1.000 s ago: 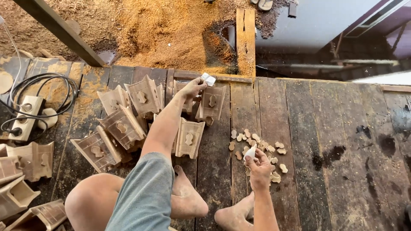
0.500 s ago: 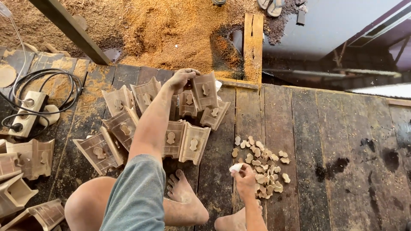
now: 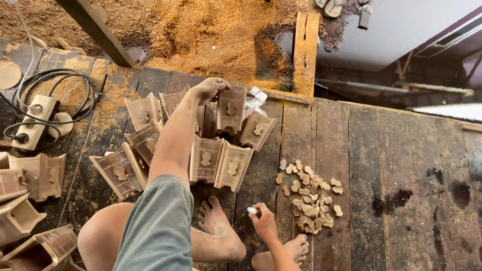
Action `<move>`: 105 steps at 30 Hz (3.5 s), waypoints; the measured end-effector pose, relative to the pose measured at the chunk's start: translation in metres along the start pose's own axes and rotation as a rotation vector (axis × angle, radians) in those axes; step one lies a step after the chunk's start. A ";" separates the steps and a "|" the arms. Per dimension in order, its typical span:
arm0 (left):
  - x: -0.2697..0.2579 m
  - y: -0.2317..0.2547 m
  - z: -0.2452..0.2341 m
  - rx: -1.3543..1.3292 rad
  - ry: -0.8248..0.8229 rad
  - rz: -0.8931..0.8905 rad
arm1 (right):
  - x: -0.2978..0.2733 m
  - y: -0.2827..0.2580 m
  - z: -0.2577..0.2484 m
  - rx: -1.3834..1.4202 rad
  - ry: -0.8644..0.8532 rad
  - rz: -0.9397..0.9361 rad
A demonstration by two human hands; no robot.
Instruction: Gluing small wooden decorative pieces onto larger wooden structures in a workshop
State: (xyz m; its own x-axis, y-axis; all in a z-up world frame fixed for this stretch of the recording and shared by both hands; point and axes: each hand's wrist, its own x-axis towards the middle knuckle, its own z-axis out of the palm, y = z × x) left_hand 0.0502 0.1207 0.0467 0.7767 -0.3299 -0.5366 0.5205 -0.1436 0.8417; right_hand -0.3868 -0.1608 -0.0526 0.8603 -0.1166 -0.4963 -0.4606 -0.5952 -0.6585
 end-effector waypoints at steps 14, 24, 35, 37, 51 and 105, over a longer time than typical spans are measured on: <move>-0.004 0.003 0.018 0.431 0.147 0.059 | 0.002 0.024 0.018 -0.062 0.105 -0.307; -0.076 0.060 0.044 0.803 0.203 -0.001 | 0.001 -0.032 -0.063 -0.165 -0.035 0.219; -0.385 0.051 0.010 1.007 0.436 0.734 | 0.132 0.113 -0.059 -0.644 0.317 -0.228; -0.466 0.026 0.001 0.979 0.556 0.650 | 0.136 0.123 -0.058 -0.705 0.383 -0.384; -0.593 -0.222 0.056 0.813 0.602 -0.649 | 0.085 0.083 -0.095 0.028 0.246 -0.056; -0.334 -0.079 0.270 -0.991 -0.117 0.410 | -0.124 -0.188 -0.146 1.464 0.405 -0.585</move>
State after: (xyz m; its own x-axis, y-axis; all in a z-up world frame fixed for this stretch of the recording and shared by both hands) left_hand -0.3460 -0.0095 0.1759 0.9459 -0.2753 -0.1718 0.3245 0.8003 0.5041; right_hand -0.3754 -0.1511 0.2156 0.8720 -0.4892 0.0182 0.3324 0.5643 -0.7557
